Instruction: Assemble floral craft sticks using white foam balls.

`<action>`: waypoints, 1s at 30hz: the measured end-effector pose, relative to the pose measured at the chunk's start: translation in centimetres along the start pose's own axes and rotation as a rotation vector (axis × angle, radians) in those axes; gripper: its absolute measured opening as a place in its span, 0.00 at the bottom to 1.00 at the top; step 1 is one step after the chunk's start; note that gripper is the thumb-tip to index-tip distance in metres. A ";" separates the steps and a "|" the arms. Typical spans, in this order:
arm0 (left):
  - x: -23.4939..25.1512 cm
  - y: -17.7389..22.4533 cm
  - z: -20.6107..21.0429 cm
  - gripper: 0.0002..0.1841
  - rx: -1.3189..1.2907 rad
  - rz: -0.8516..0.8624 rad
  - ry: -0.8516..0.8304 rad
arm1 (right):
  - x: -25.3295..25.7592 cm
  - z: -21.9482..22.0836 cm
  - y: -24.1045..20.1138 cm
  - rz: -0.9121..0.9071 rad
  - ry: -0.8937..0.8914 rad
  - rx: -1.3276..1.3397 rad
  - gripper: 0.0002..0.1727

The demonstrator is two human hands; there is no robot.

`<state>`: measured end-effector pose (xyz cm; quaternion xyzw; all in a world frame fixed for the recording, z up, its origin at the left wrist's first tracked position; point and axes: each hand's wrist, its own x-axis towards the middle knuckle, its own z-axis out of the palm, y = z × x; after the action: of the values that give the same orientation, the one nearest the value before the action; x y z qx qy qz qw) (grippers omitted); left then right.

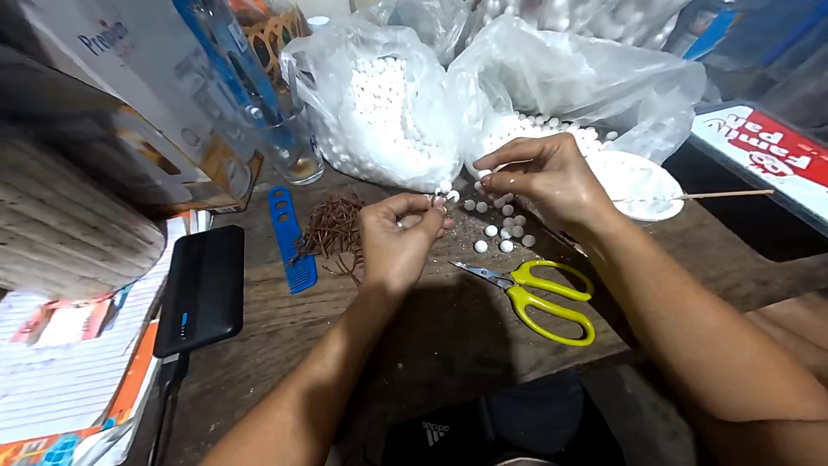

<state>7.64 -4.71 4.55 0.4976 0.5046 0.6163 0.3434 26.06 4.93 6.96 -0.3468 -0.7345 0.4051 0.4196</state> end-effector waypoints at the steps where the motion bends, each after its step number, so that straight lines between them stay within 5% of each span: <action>1: 0.0 0.0 0.0 0.06 0.018 0.025 0.006 | -0.3 0.2 -0.4 0.063 -0.010 0.169 0.12; 12: 0.2 -0.7 0.0 0.03 0.199 0.279 0.029 | -1.0 1.2 -0.7 0.178 -0.087 0.464 0.14; 30: 0.2 -1.2 0.2 0.02 0.294 0.385 0.061 | -1.3 1.8 -0.3 0.086 -0.031 0.321 0.11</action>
<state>7.72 -4.20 3.48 0.6104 0.4950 0.6051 0.1278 24.88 3.14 6.18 -0.3002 -0.6514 0.5400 0.4405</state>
